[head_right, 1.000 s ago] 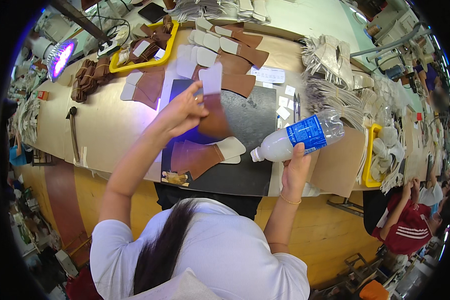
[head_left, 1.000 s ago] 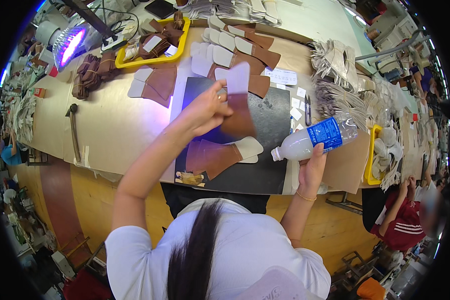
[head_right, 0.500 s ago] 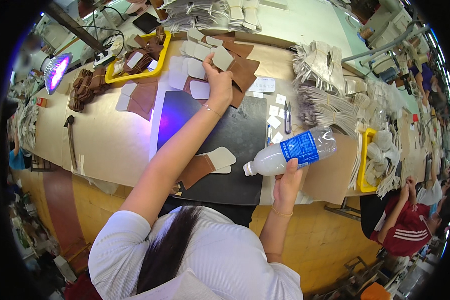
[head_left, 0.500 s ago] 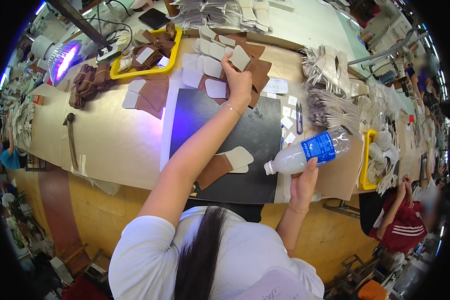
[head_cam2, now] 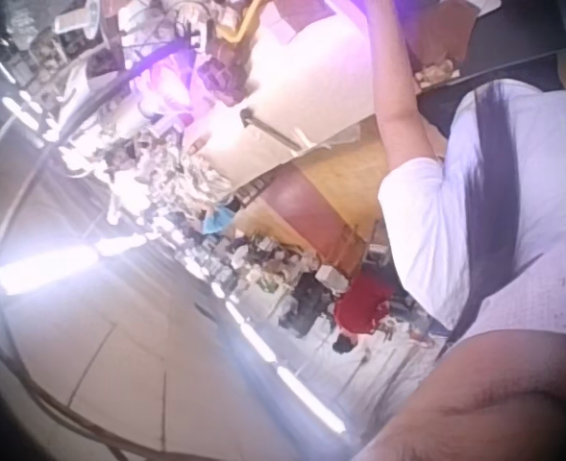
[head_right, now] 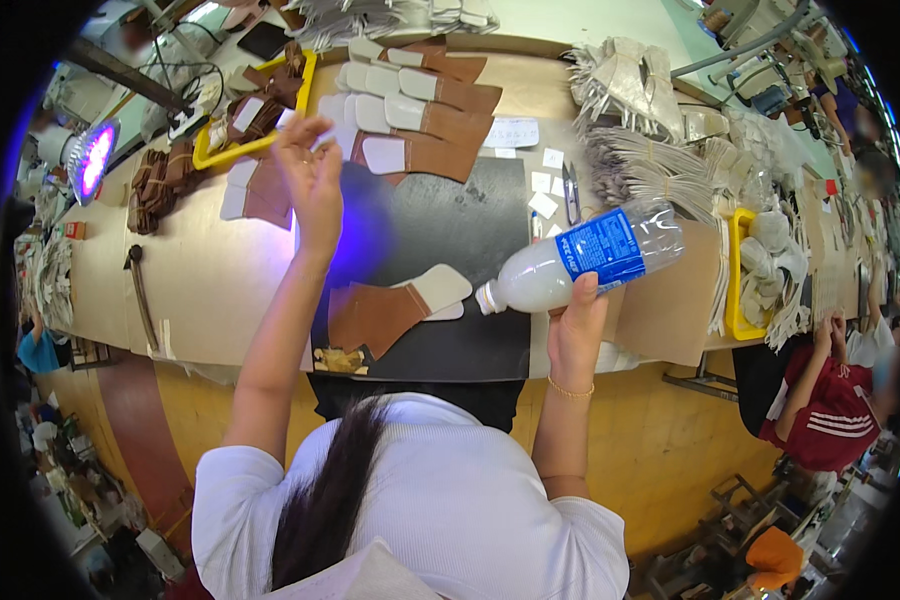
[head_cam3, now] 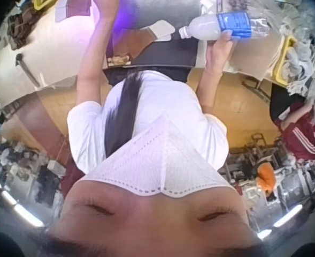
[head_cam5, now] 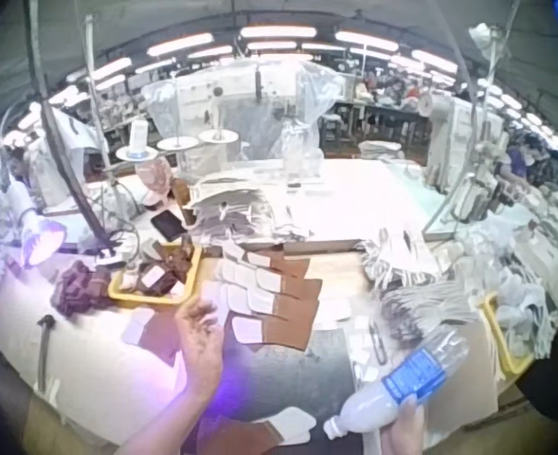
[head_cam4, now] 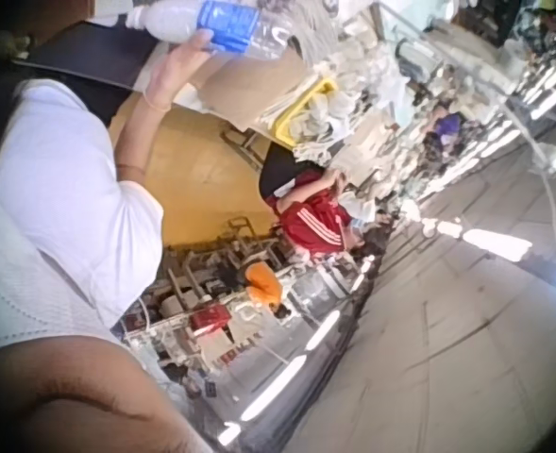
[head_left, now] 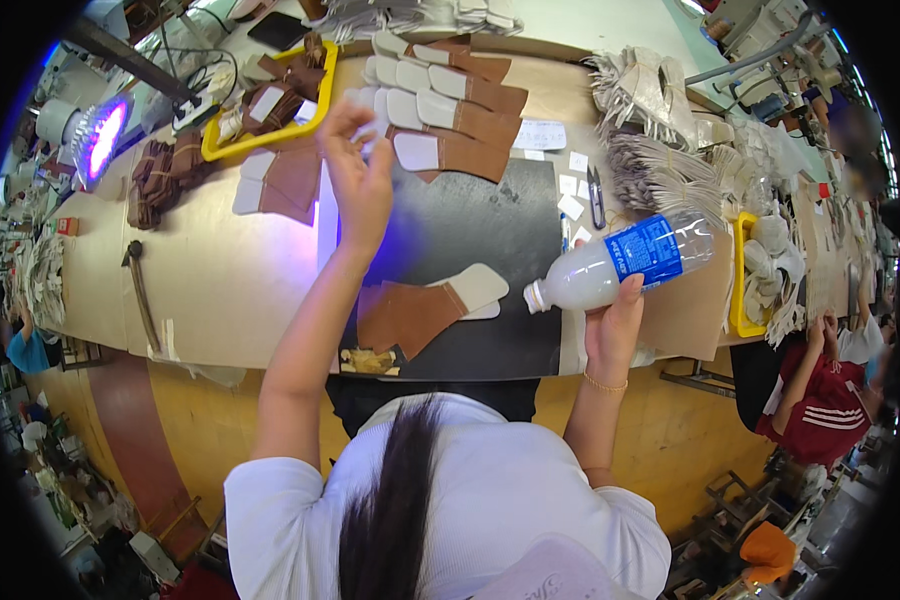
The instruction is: The person walks to a workbench and repeatedly wipes small brown and white material pieces with a plastic bottle, handling them one at a time and placing them back on the table.
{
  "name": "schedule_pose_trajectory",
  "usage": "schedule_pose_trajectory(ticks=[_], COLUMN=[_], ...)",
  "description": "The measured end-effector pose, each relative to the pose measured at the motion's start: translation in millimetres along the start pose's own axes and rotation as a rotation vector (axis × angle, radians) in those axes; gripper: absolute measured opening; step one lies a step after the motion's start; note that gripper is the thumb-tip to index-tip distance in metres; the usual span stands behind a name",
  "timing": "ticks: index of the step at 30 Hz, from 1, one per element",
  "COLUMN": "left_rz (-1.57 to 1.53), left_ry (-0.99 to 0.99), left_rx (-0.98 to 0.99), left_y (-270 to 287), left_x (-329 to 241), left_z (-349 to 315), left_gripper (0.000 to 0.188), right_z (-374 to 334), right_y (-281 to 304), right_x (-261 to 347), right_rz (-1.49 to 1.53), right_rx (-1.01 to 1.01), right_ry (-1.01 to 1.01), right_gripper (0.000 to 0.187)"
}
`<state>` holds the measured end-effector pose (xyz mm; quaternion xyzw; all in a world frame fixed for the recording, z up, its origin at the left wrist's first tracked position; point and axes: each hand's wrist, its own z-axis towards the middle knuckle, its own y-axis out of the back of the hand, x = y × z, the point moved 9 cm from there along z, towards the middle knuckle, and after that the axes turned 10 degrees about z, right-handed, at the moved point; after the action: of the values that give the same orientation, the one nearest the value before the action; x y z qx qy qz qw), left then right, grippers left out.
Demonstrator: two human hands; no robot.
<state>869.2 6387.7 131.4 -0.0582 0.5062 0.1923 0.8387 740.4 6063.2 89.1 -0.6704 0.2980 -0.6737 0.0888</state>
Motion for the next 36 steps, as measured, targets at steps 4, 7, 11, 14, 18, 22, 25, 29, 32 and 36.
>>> schedule_pose_trajectory(ticks=[4,7,11,14,18,22,25,29,32,36], left_rz=[0.494,0.516,0.583,0.633,0.521,0.591,0.725,0.714,0.629,0.493], left_ry=[-0.298,-0.455,-0.464,-0.504,-0.369,-0.158,-0.084,-0.027,0.119,0.329], left_rx=[0.482,0.762,0.812,0.835,0.741,0.661,0.672,0.717,0.753,0.882], left_y=[0.0,2.0,7.3,9.0,15.9,14.0,8.8,1.5,-0.2,1.2], left_x=[-46.5,-61.5,-60.4,-52.3,-51.3,-46.9,-37.6,-26.7,-18.7,-14.5], left_z=[-89.6,-158.2,-185.4,-190.9,-182.7,-158.2,-153.0,-151.8,-150.5,-141.0], left_gripper=[0.03,0.031,0.033,0.033,0.028,0.027,0.027,0.026,0.025,0.02], right_z=[-5.9,-18.3,-44.0,-40.9,-26.8,-21.1,-20.2,-21.6,-25.0,-22.6], right_y=[-28.6,-62.6,-79.2,-67.3,-32.4,-1.4,-6.3,-29.0,-31.6,-1.3], right_x=[-3.4,-18.7,-66.2,-68.4,-11.8,25.5,28.4,22.3,22.5,14.3], right_rz=[-0.091,-0.234,-0.408,-0.627,-0.784,-0.425,-0.397,-0.392,-0.388,-0.268], right_rx=[0.084,0.28,0.542,0.565,0.215,-0.048,-0.092,0.005,0.008,0.014], right_ry=[0.163,0.179,0.077,0.157,0.371,0.523,0.576,0.488,0.485,0.402], right_gripper=[0.082,0.073,0.077,0.075,0.042,0.063,0.073,0.081,0.083,0.09])
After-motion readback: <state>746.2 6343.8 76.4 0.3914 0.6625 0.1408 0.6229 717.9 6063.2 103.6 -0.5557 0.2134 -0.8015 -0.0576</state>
